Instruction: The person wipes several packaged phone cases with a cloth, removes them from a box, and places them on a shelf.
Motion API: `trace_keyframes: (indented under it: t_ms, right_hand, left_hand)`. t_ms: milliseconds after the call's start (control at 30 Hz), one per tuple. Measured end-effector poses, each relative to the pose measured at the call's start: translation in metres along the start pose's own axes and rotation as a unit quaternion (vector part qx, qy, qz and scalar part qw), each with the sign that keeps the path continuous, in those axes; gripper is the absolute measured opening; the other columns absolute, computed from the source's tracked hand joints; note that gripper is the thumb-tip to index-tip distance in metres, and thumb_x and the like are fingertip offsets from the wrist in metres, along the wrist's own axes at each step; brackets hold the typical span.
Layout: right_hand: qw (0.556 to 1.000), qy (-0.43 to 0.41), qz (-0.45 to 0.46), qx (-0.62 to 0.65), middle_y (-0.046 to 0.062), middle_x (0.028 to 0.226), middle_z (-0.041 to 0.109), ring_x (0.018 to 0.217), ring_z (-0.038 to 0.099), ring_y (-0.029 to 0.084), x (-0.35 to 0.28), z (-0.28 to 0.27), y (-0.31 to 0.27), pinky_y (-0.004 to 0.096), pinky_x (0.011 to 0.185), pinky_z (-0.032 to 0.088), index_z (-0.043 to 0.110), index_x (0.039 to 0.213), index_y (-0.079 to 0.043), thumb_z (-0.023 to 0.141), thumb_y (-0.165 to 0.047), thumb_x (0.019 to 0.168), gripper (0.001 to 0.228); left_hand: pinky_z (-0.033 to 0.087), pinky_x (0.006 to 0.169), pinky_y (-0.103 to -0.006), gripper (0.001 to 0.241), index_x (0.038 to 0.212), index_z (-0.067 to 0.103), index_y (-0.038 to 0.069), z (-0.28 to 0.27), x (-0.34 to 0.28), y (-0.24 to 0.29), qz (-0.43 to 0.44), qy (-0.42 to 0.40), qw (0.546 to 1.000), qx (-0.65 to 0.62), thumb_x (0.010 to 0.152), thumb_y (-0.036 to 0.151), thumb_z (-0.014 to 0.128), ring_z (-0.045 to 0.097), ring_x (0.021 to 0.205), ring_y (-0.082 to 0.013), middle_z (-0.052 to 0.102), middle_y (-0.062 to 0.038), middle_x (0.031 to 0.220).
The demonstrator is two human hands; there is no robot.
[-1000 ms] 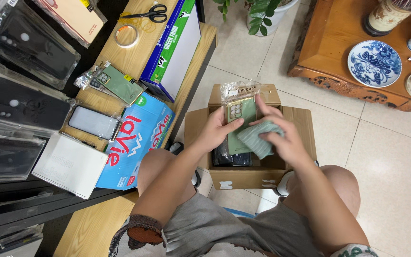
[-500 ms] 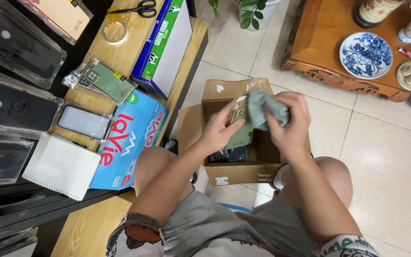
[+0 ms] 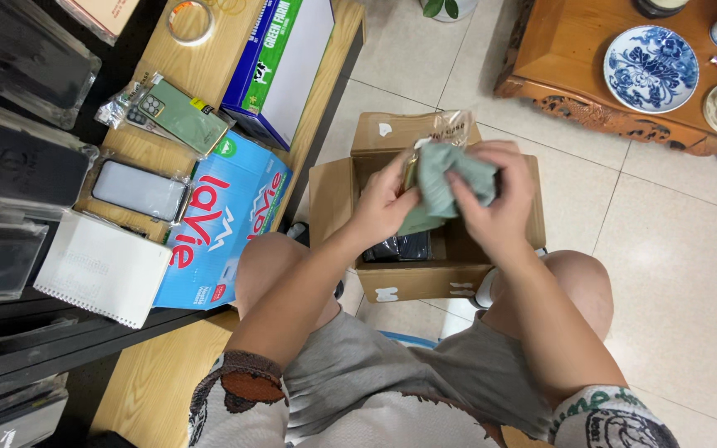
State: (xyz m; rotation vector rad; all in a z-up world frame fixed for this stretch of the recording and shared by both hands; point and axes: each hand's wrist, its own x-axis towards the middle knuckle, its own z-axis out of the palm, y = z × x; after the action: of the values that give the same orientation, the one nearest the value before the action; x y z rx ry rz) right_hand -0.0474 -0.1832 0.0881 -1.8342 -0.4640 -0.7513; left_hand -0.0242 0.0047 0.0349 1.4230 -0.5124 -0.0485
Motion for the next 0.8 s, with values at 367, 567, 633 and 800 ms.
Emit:
trace_keyframes:
  t_ms: [367,567,633,800]
  right_hand:
    - [0.833,0.2,0.387,0.341,-0.003,0.094,0.065,0.086,0.07,0.013,0.022,-0.025,0.023,0.023,0.072,0.057,0.065,0.107,-0.016,0.078,-0.014,0.096,0.017]
    - [0.849,-0.026,0.356,0.39,0.014,0.16,0.053,0.121,0.069,0.019,-0.001,-0.007,0.019,0.031,0.091,0.06,0.058,0.113,-0.014,0.069,-0.023,0.096,0.022]
    - [0.854,-0.067,0.344,0.385,0.013,0.166,0.047,0.122,0.069,0.019,-0.012,-0.007,0.04,0.029,0.087,0.062,0.056,0.114,-0.014,0.068,-0.023,0.098,0.021]
    - [0.884,-0.128,0.364,0.264,0.013,0.117,0.066,0.102,0.072,0.025,-0.025,-0.023,0.069,0.036,0.083,0.062,0.058,0.123,-0.006,0.071,-0.014,0.099,0.029]
  left_hand:
    - [0.06,0.1,-0.0432,0.037,0.138,0.059,0.002,-0.024,0.025,0.018,-0.01,0.142,0.974,-0.174,0.106,0.014,0.073,0.073,0.11,-0.0227,0.074,-0.014,0.123]
    - [0.06,0.092,-0.0333,0.027,0.121,0.068,0.003,-0.012,0.025,0.028,0.003,0.184,0.96,-0.209,0.099,0.011,0.081,0.072,0.102,-0.0142,0.076,-0.006,0.11]
    - [0.06,0.092,-0.0343,0.027,0.12,0.069,0.005,-0.011,0.024,0.02,0.0,0.166,0.965,-0.203,0.097,0.011,0.082,0.072,0.101,-0.0151,0.076,-0.007,0.109]
    - [0.059,0.094,-0.0368,0.029,0.121,0.073,0.006,-0.022,0.022,0.025,0.018,0.085,0.988,-0.124,0.094,0.006,0.084,0.074,0.101,-0.0184,0.079,-0.012,0.11]
